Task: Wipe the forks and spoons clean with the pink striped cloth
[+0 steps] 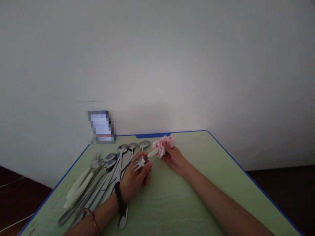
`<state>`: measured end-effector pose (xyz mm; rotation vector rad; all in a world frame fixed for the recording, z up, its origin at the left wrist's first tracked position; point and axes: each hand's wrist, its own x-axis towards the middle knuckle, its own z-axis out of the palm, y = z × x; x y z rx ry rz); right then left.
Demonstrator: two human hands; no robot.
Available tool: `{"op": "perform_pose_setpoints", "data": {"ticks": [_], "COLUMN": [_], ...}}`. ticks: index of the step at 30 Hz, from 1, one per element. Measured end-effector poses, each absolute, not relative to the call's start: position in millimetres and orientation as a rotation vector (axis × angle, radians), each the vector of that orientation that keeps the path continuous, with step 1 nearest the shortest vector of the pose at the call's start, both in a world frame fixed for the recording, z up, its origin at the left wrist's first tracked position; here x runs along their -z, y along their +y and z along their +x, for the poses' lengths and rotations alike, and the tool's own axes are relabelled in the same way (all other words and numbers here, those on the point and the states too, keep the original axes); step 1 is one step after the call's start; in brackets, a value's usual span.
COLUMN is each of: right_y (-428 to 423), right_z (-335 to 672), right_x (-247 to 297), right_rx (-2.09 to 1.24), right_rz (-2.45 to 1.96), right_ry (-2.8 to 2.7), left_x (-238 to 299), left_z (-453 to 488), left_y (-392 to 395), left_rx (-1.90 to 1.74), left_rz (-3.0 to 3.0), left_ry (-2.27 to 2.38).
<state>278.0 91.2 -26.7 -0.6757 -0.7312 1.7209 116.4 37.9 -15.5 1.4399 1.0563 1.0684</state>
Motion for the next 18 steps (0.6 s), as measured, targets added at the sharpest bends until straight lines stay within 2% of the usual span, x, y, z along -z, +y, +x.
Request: {"op": "perform_pose_setpoints", "data": {"ticks": [18], "right_y": [82.7], "right_z": [279.9], "right_x": [21.8], "right_rx": [-1.831], "right_rz": [-0.686], "right_ry": [-0.99], "left_x": [20.3], "left_z": [109.4], "left_y": [41.9], "left_rx": [-1.072], "left_rz": [1.446], "left_ry": [1.037]}}
